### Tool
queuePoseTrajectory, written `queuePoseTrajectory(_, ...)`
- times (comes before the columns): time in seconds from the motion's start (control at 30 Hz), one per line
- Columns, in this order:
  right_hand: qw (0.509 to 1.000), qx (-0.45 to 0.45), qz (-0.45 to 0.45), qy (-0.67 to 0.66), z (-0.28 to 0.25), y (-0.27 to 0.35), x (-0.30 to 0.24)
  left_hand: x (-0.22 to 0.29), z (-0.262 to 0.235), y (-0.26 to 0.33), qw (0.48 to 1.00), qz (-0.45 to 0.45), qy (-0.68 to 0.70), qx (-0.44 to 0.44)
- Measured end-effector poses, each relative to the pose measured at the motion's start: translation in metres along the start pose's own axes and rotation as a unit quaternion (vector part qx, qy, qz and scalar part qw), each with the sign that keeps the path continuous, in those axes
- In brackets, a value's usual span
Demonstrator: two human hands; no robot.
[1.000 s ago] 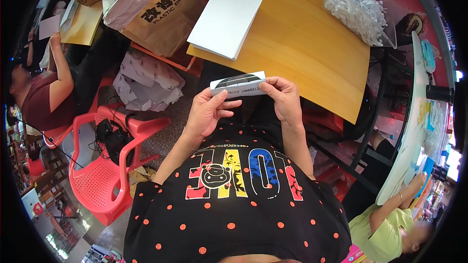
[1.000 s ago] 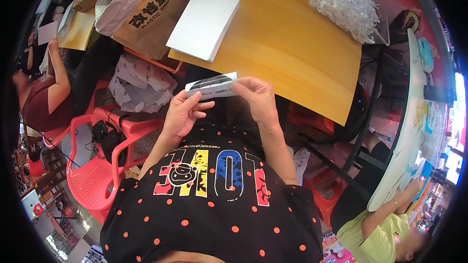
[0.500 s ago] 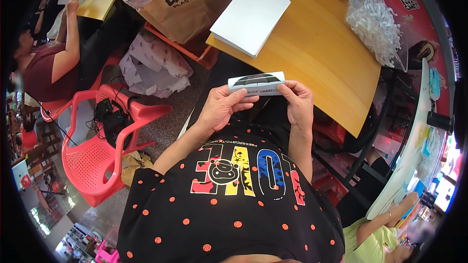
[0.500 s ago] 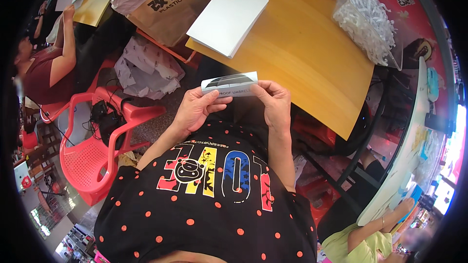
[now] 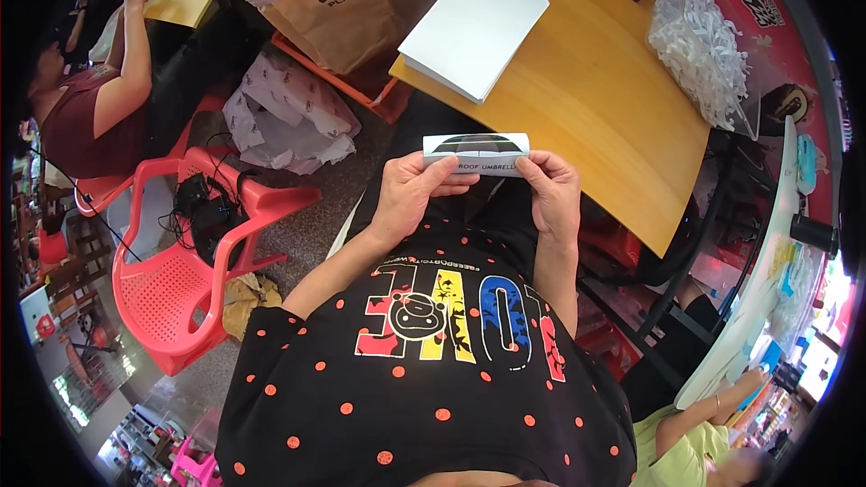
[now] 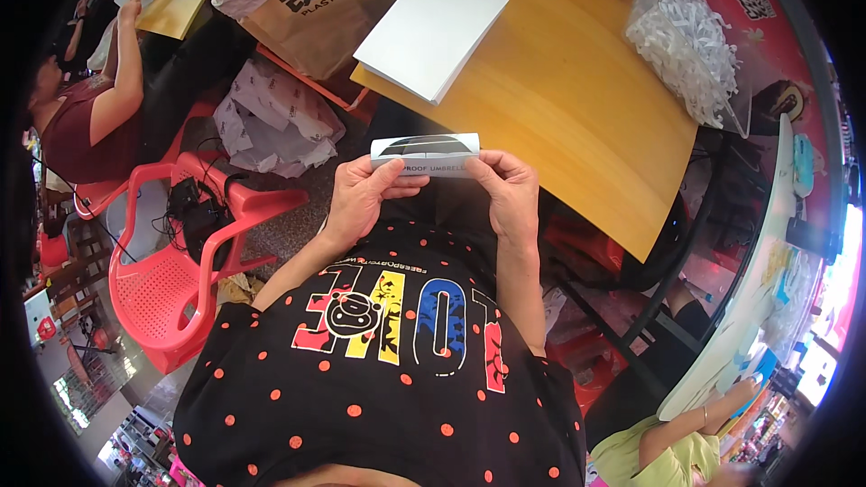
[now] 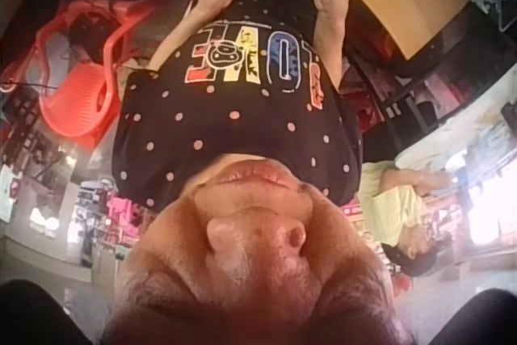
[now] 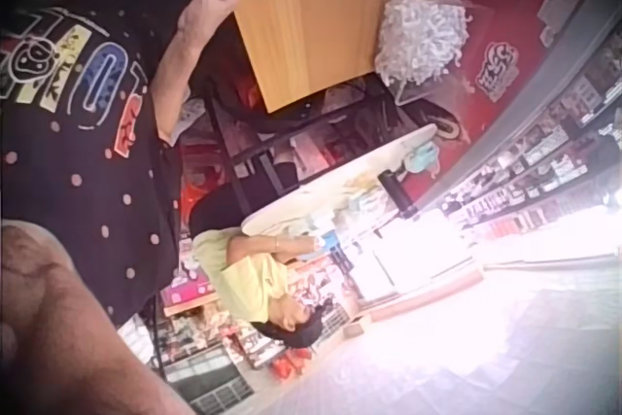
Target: Applying labels to the sides of small white boxes.
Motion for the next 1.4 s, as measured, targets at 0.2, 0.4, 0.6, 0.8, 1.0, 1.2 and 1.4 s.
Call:
queuePoseTrajectory(0.2, 1.0, 0.0, -0.002, 0.005, 0.0, 0.001, 0.0, -0.001, 0.0, 0.0, 1.0, -0.003, -0.003, 0.001)
queuePoseTrajectory(0.4, 1.0, -0.007, 0.001, 0.022, 0.006, 0.002, -0.005, -0.001, -0.002, -0.002, 1.0, 0.008, -0.006, 0.003)
queuePoseTrajectory(0.6, 0.997, -0.043, 0.022, 0.055, 0.018, 0.006, -0.014, -0.005, 0.0, -0.001, 1.0, -0.008, -0.019, -0.007)
queuePoseTrajectory(0.8, 0.997, -0.043, 0.012, 0.06, 0.018, 0.008, -0.016, -0.009, -0.004, -0.002, 0.999, -0.042, 0.009, -0.011)
queuePoseTrajectory(1.0, 0.997, -0.03, 0.003, 0.077, 0.012, 0.006, -0.009, -0.018, -0.006, -0.006, 0.985, -0.136, 0.103, 0.001)
queuePoseTrajectory(1.2, 0.995, -0.028, 0.002, 0.092, 0.012, 0.004, -0.008, -0.015, -0.002, -0.004, 0.995, -0.099, 0.017, -0.008)
queuePoseTrajectory(1.4, 0.996, -0.034, 0.004, 0.083, 0.015, 0.002, -0.007, -0.01, -0.001, -0.005, 0.998, -0.056, -0.041, -0.006)
Point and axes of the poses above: each hand's wrist, its own y-axis away from the middle knuckle, its own z-axis out of the palm, x = y × z, the point moved 6 cm from there along -y, towards the middle knuckle, and after that the axes turned 11 degrees about y, right-handed, at the moved point
